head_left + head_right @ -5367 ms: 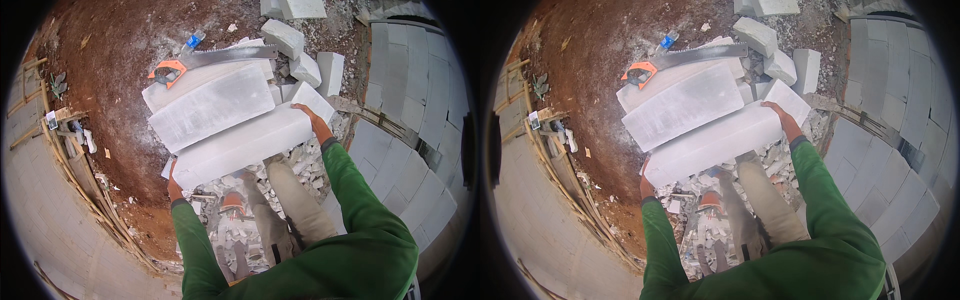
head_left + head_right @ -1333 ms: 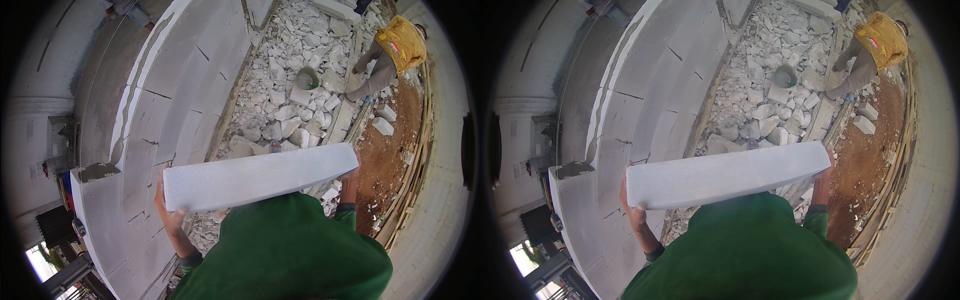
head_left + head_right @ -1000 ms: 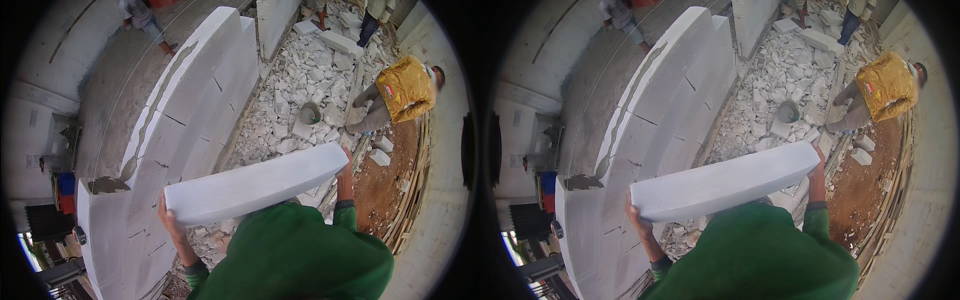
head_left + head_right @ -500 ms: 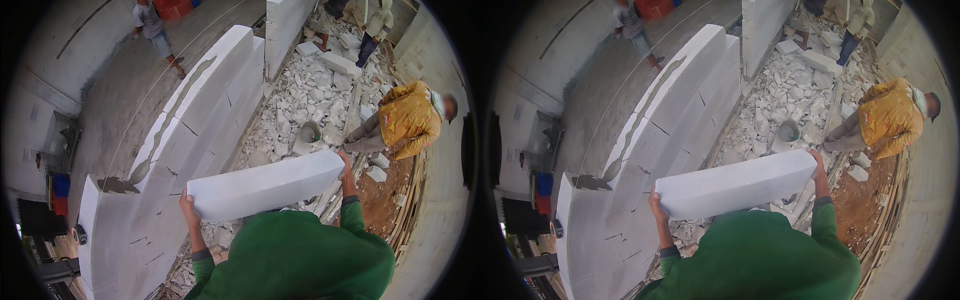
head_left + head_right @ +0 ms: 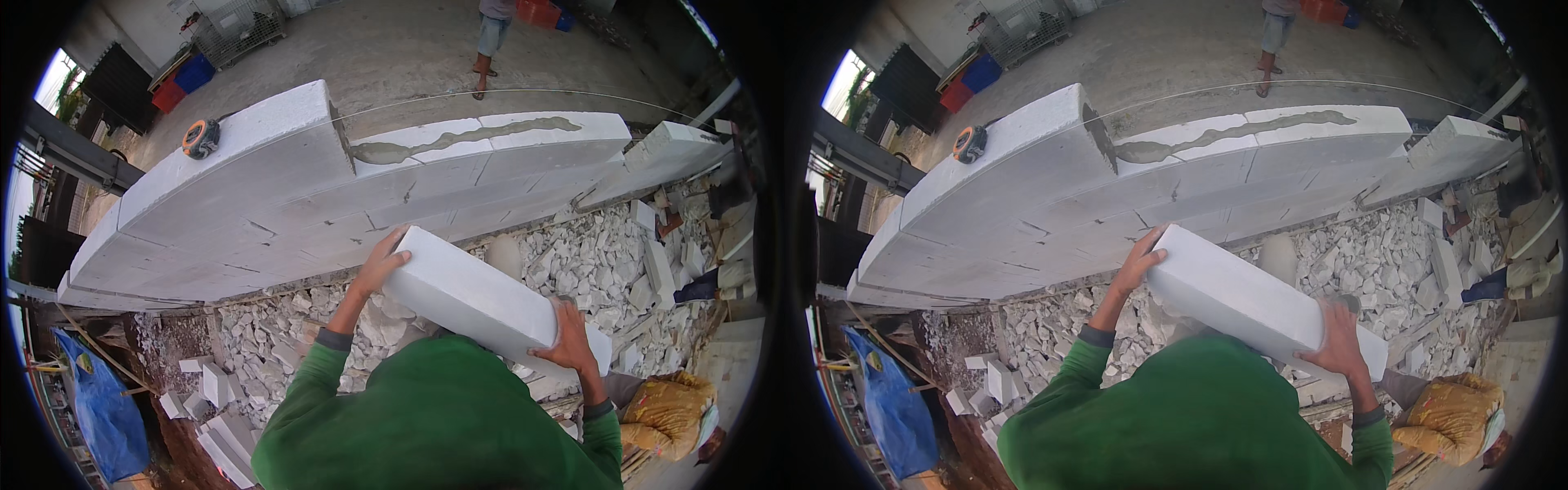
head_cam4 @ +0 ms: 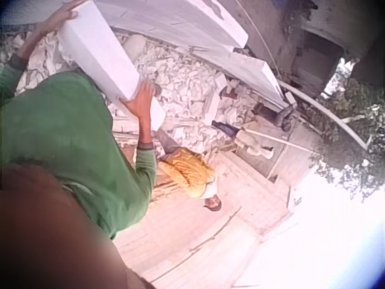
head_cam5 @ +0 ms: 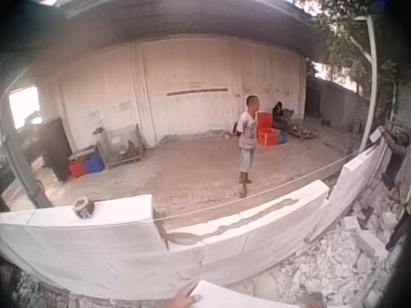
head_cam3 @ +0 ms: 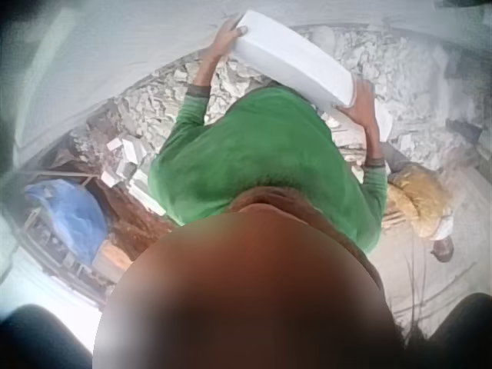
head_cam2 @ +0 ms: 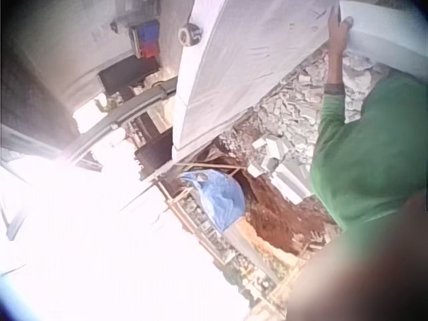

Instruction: The person scoops mortar from a bucket with a trowel and applies it to the top of a low wall. They then pick up a white block, place it on the mortar, and adjust its position. The process is repeated with additional blocks along the wall.

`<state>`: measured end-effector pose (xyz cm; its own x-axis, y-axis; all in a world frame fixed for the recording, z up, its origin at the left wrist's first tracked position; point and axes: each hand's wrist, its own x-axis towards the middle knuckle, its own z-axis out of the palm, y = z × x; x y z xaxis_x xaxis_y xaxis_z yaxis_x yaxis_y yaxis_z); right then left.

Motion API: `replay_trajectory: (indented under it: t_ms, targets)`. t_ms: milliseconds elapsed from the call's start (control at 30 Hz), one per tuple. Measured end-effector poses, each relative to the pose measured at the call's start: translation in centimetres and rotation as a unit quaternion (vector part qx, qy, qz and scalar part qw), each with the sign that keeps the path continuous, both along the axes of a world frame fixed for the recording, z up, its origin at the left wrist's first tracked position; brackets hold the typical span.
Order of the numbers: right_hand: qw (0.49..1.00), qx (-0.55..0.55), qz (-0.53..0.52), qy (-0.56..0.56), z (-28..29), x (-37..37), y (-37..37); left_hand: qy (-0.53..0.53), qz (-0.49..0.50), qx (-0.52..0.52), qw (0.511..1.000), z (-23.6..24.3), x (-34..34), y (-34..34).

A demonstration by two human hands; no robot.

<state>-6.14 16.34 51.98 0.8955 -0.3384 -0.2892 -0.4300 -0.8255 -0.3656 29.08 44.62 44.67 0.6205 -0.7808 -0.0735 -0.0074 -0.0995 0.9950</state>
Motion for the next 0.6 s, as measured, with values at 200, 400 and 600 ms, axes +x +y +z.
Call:
replay_trajectory:
  t_ms: [200, 400, 600]
  targets:
    - [0.997, 0.034, 0.045, -0.044, -2.3, 0.1, -3.0, -0.468, -0.228, 0.157, 0.840, 6.7, -6.3, -2.7]
    - [0.991, 0.064, 0.101, -0.052, -2.8, 2.3, -4.1, -0.484, -0.357, 0.226, 0.766, 4.6, -3.5, -7.1]
    - [0.966, -0.107, 0.234, -0.022, 5.1, 6.4, -5.3, -0.482, -0.275, 0.185, 0.811, 7.9, -4.4, -4.1]
